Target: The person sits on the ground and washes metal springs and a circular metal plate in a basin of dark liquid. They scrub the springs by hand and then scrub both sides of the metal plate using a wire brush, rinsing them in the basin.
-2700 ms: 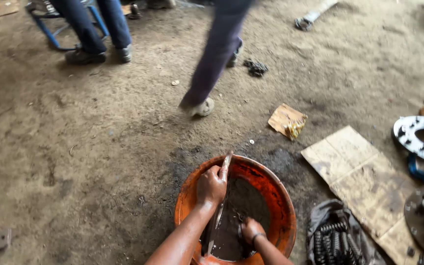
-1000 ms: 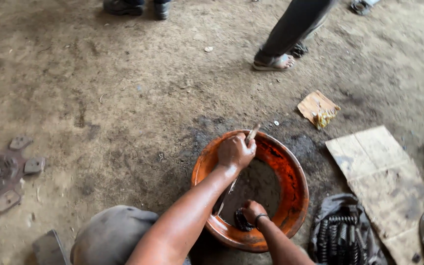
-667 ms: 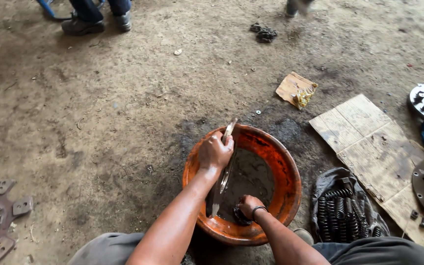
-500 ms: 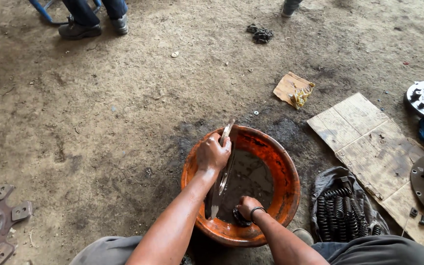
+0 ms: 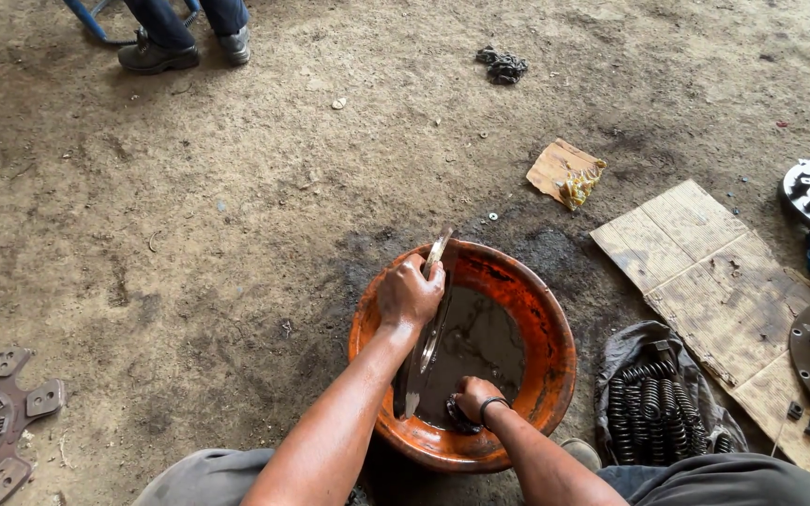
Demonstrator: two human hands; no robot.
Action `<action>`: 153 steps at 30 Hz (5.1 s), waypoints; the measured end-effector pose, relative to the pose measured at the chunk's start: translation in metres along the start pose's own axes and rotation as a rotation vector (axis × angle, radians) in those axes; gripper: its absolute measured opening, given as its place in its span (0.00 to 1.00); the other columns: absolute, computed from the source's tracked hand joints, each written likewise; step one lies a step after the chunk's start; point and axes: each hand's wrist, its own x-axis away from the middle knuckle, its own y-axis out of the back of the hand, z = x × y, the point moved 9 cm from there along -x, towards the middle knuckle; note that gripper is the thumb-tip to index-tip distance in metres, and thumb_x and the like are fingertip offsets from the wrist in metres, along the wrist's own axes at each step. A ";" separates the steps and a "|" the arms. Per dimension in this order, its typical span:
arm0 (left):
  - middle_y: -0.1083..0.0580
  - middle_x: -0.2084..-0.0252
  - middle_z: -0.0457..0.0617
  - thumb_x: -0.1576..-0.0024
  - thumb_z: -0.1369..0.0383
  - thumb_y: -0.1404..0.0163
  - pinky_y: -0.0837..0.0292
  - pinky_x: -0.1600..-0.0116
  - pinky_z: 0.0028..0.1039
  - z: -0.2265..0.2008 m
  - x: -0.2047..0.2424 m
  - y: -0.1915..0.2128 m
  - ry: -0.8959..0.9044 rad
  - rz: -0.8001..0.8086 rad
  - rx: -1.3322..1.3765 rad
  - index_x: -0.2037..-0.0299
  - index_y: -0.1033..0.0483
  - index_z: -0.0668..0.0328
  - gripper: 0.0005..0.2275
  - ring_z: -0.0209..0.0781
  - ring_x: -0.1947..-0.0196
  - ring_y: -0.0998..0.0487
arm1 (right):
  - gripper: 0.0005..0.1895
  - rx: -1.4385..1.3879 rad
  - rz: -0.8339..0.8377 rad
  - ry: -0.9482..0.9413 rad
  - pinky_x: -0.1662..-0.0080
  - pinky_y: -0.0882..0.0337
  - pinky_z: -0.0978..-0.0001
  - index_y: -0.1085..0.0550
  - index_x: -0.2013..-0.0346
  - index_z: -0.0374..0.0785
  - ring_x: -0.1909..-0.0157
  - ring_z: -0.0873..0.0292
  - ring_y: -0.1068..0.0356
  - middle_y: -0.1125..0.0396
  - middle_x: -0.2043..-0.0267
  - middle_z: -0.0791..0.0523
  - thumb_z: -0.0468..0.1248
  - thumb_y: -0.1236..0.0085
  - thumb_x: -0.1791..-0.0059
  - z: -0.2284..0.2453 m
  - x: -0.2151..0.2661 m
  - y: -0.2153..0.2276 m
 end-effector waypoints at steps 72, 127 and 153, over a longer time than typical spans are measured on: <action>0.20 0.74 0.54 0.42 0.55 0.49 0.24 0.69 0.35 0.024 -0.016 -0.012 -0.058 -0.076 0.120 0.66 0.19 0.60 0.16 0.46 0.75 0.18 | 0.09 -1.121 -0.710 0.598 0.62 0.32 0.68 0.27 0.63 0.32 0.66 0.66 0.37 0.34 0.69 0.57 0.32 0.50 0.55 0.106 0.060 0.114; 0.20 0.70 0.58 0.39 0.54 0.53 0.24 0.62 0.45 0.003 0.005 -0.017 0.087 0.071 0.063 0.60 0.21 0.60 0.17 0.55 0.68 0.17 | 0.15 -0.450 0.214 0.053 0.58 0.24 0.65 0.22 0.57 0.37 0.62 0.60 0.26 0.25 0.64 0.54 0.36 0.38 0.58 -0.019 -0.067 -0.056; 0.20 0.72 0.56 0.41 0.55 0.48 0.23 0.62 0.40 0.026 -0.009 -0.007 -0.012 -0.118 0.120 0.65 0.20 0.60 0.15 0.51 0.71 0.17 | 0.31 -0.026 -0.741 0.896 0.50 0.32 0.41 0.37 0.48 0.25 0.49 0.30 0.34 0.41 0.49 0.31 0.43 0.40 0.57 0.124 0.136 0.026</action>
